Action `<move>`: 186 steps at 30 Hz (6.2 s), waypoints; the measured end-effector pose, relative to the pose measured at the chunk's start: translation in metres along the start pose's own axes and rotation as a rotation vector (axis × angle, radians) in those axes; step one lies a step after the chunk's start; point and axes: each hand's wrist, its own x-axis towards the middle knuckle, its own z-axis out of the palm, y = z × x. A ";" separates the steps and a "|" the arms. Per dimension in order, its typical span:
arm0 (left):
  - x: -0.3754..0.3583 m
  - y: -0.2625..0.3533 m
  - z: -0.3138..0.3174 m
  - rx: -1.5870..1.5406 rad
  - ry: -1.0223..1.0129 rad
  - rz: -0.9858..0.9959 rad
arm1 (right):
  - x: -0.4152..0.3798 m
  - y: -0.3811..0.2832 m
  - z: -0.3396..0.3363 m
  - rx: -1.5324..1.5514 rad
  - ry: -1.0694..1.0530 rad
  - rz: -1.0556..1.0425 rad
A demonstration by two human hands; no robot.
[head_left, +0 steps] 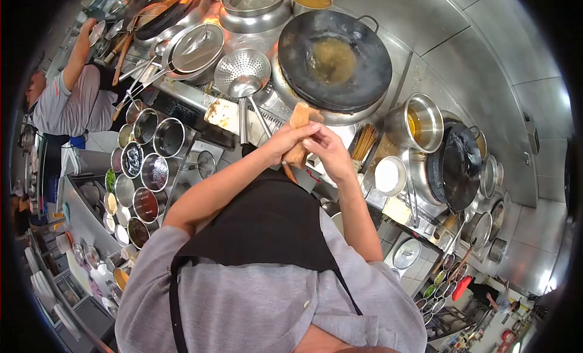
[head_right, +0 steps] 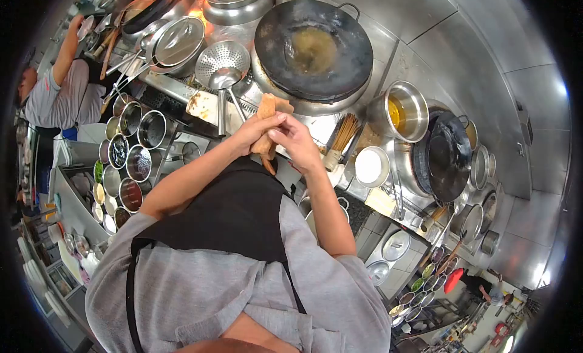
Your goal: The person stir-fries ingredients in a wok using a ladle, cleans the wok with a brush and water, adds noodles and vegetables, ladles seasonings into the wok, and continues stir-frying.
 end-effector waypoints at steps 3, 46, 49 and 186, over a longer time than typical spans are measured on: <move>0.029 -0.012 -0.028 -0.211 0.063 -0.128 | -0.006 0.014 -0.055 0.051 0.267 0.039; 0.154 0.007 -0.024 -0.007 0.819 -0.050 | 0.280 -0.062 -0.165 -1.998 0.354 0.268; 0.161 -0.003 -0.034 0.087 0.797 -0.020 | 0.303 -0.028 -0.149 -1.927 0.449 0.210; 0.066 0.074 0.033 0.811 0.719 0.788 | 0.010 0.046 -0.137 -1.379 0.647 0.123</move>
